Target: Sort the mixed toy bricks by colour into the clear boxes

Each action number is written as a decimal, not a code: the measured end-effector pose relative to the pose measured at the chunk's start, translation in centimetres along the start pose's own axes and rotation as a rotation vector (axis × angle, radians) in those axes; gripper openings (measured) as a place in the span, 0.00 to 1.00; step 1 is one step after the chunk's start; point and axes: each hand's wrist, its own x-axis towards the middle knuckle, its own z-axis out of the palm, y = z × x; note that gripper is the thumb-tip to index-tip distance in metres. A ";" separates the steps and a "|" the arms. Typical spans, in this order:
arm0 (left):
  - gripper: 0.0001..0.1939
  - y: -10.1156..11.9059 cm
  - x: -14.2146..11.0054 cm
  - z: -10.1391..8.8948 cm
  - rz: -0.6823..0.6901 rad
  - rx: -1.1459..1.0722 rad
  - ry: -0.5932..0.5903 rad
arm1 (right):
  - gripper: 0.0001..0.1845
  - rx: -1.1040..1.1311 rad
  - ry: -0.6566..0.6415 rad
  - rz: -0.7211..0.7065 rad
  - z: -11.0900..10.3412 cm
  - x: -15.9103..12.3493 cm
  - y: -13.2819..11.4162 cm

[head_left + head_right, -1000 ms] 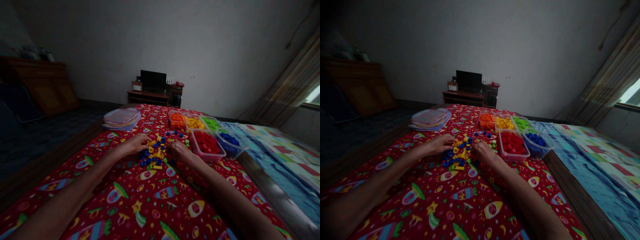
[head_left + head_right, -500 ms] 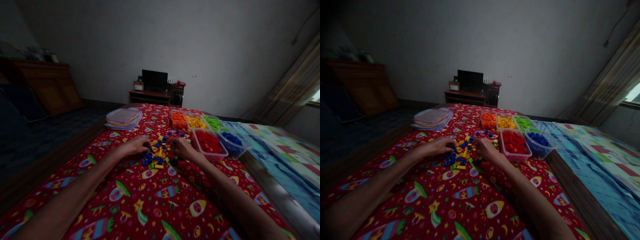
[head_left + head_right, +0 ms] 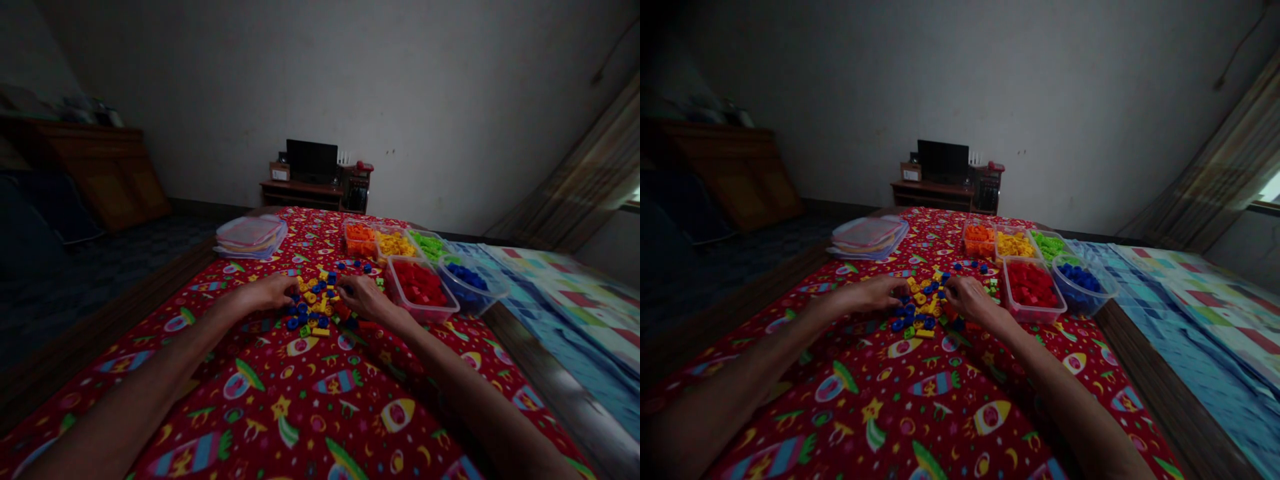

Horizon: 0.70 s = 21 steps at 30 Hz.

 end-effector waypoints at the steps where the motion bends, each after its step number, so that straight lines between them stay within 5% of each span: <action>1: 0.11 0.1 0.1 0.2 -0.006 0.022 0.014 | 0.10 -0.004 -0.005 -0.010 0.1 0.0 0.0; 12: 0.06 0.3 0.7 0.5 0.031 0.075 0.083 | 0.08 0.068 -0.039 -0.032 0.5 -0.1 -0.2; 21: 0.16 0.6 0.9 0.3 -0.030 -0.144 0.214 | 0.17 0.896 -0.128 0.267 0.5 1.1 1.0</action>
